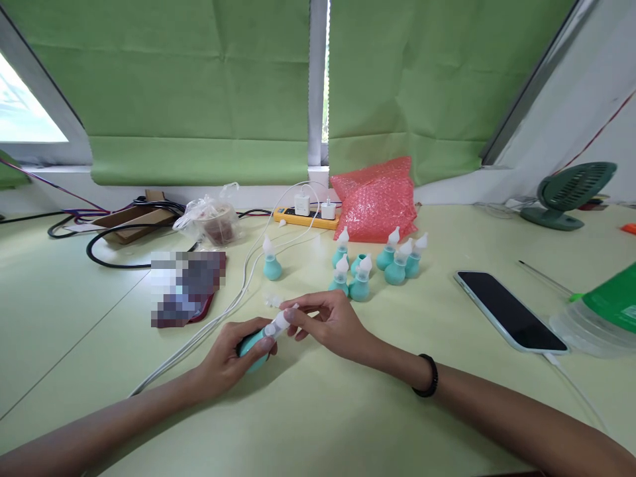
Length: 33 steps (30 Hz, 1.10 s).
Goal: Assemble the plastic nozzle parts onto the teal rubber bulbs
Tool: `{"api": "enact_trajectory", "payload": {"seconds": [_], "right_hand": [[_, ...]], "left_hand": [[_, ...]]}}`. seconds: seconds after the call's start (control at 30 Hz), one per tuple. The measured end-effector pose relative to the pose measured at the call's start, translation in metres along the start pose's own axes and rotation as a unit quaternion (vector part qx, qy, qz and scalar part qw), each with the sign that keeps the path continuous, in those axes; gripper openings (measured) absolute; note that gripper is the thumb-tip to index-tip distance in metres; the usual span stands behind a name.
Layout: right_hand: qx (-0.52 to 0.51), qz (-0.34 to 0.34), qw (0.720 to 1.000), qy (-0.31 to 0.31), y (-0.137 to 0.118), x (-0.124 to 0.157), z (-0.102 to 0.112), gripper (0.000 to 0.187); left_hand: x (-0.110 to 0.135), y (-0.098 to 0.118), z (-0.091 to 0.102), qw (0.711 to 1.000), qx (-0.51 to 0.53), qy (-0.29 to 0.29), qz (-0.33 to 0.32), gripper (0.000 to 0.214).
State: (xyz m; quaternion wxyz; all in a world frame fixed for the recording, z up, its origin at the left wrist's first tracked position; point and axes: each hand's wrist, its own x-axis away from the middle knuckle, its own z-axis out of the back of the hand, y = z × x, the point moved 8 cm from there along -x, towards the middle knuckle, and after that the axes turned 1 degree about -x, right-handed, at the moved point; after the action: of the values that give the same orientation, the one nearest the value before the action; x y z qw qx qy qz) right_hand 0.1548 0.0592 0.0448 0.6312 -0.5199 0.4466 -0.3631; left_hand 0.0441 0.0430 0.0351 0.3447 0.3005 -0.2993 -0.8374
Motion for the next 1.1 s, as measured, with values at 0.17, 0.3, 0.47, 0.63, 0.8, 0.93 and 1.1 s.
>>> {"api": "enact_trajectory", "payload": {"seconds": [0.17,0.3,0.47,0.63,0.8,0.93,1.1], "right_hand": [[0.171,0.128,0.973,0.090,-0.048,0.005,0.016,0.014],[0.355,0.288,0.870,0.182,-0.099,0.012,0.029,0.008],[0.551,0.298,0.766,0.143,-0.095,-0.013,0.024,0.019],[0.637,0.147,0.750,0.100,-0.063,-0.039,0.026,0.021],[0.705,0.088,0.698,0.091,-0.052,-0.046,0.024,0.022],[0.754,0.132,0.629,0.132,-0.062,-0.042,0.021,0.022],[0.702,0.373,0.584,0.164,-0.082,-0.010,-0.008,0.017]], "left_hand": [[0.002,-0.003,0.019,0.994,-0.006,0.106,-0.037,0.026],[0.003,0.000,0.035,0.969,-0.112,0.186,-0.114,0.026],[-0.004,-0.009,0.028,0.930,-0.314,0.143,-0.123,0.034],[-0.014,-0.021,0.050,0.878,-0.452,0.147,-0.057,0.035],[-0.021,-0.031,0.079,0.870,-0.473,0.139,0.012,0.029],[-0.022,-0.036,0.086,0.868,-0.481,0.117,0.032,0.022],[-0.023,-0.040,0.080,0.874,-0.479,0.078,0.032,0.025]]}}
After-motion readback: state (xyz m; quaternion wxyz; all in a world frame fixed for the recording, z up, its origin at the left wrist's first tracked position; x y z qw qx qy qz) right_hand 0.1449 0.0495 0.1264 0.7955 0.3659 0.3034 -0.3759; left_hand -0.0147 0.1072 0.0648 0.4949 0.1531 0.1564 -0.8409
